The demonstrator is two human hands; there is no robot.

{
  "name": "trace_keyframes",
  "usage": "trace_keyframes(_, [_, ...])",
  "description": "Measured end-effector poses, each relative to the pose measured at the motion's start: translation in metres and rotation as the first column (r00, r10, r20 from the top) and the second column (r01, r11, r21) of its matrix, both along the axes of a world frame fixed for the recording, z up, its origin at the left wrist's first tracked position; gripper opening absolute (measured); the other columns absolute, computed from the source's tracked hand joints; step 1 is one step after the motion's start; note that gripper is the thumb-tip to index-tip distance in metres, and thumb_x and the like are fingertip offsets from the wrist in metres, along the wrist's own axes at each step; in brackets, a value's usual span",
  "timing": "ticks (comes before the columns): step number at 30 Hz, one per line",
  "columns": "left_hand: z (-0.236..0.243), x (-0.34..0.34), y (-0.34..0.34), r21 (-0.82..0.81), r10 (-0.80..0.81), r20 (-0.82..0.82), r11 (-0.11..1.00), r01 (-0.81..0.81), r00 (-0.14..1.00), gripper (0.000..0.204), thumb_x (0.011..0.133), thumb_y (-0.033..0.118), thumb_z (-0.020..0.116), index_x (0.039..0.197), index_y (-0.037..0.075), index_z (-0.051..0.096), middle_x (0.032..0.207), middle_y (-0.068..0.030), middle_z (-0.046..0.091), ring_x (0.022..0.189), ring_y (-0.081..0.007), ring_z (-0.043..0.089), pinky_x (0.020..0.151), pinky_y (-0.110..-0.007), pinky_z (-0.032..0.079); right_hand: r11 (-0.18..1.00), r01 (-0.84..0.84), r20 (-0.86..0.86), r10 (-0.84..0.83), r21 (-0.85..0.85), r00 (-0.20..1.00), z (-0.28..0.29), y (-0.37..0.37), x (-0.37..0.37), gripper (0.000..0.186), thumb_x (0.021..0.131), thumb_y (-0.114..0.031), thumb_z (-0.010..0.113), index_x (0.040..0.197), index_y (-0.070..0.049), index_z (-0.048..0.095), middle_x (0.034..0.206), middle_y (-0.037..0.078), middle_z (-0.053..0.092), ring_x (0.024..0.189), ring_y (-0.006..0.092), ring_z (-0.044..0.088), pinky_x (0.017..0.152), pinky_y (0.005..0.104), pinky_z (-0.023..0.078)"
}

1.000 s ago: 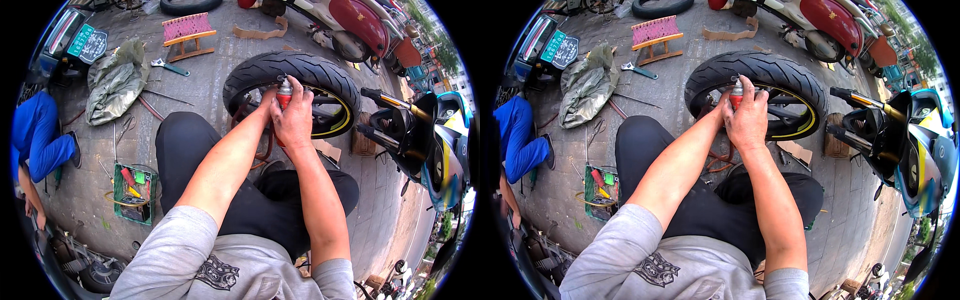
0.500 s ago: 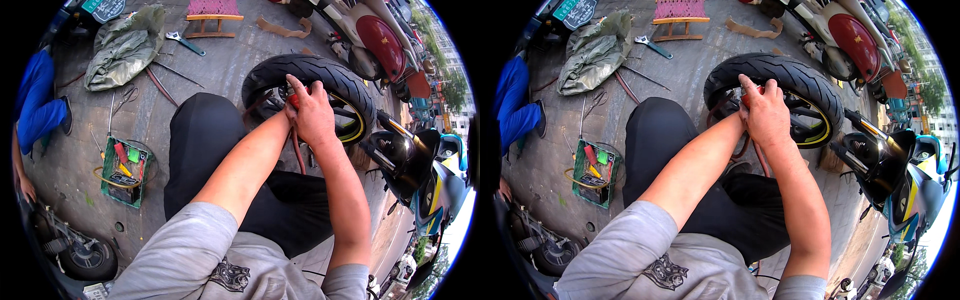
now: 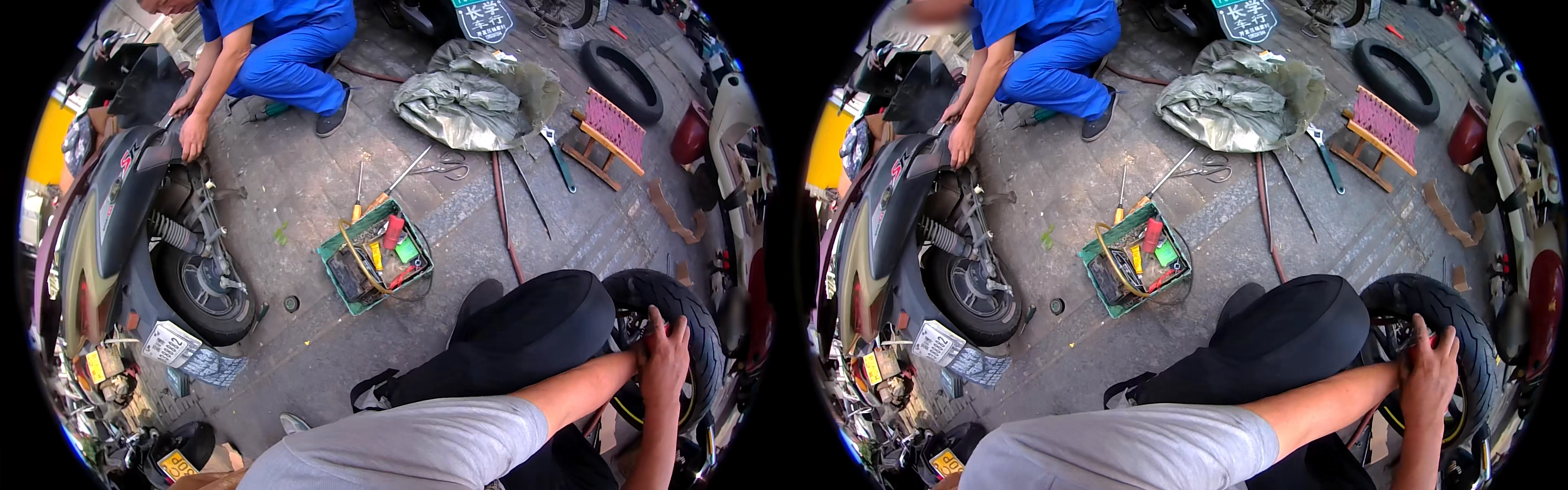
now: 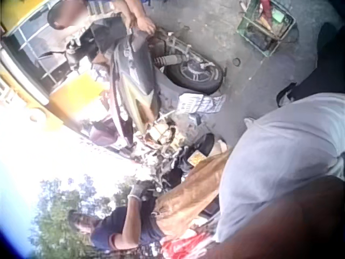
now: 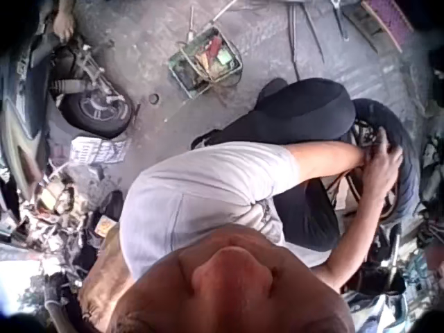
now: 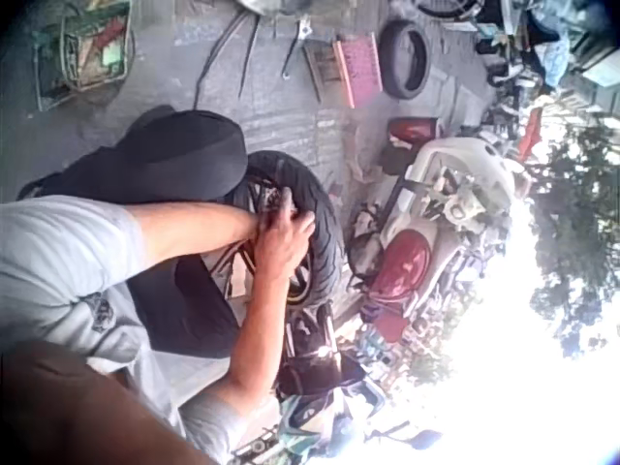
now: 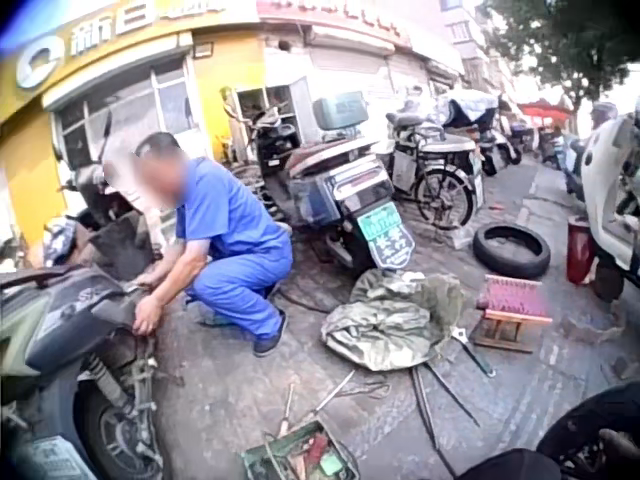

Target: The person prepares and repairs a motorcycle tire by using pliers to work on the valve stem, inserting a metal rod, and applying a spray adhesive to the tire's inner rim.

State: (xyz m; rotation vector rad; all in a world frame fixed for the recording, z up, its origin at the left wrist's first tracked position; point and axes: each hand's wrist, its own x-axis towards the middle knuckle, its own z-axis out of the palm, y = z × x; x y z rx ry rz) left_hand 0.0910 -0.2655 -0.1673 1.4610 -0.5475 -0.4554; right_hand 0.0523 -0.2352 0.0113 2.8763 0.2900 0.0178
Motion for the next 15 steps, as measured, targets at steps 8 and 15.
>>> trace_keyframes(8, [0.014, -0.002, 0.002, 0.013, 0.050, -0.129, 0.999, -0.049, 0.990, 0.034, 0.098, 0.025, 0.065, 0.121, 0.002, 0.073, 0.121, -0.0255, 0.075, 0.113, -0.0406, 0.073, 0.096, -0.046, 0.057, 0.995, -0.053, -0.116, 0.043, -0.089, 0.992, -0.002, 0.010, 0.013, 0.077, 0.085, -0.006, 0.079, 0.157, -0.021, 0.055, 0.149, 0.030, 0.050, 0.131, 0.0454, 0.056, 0.107, 0.0484, 0.053])
trace_keyframes(15, [0.018, -0.001, -0.001, 0.016, 0.073, -0.179, 0.997, -0.072, 0.981, 0.034, 0.098, 0.025, 0.065, 0.122, 0.002, 0.073, 0.121, -0.0257, 0.075, 0.113, -0.0410, 0.073, 0.096, -0.046, 0.057, 0.989, -0.074, -0.162, 0.053, -0.127, 0.985, -0.005, 0.004, 0.021, 0.082, 0.083, 0.003, 0.076, 0.157, -0.021, 0.054, 0.155, 0.031, 0.048, 0.136, 0.0477, 0.055, 0.109, 0.0496, 0.053])
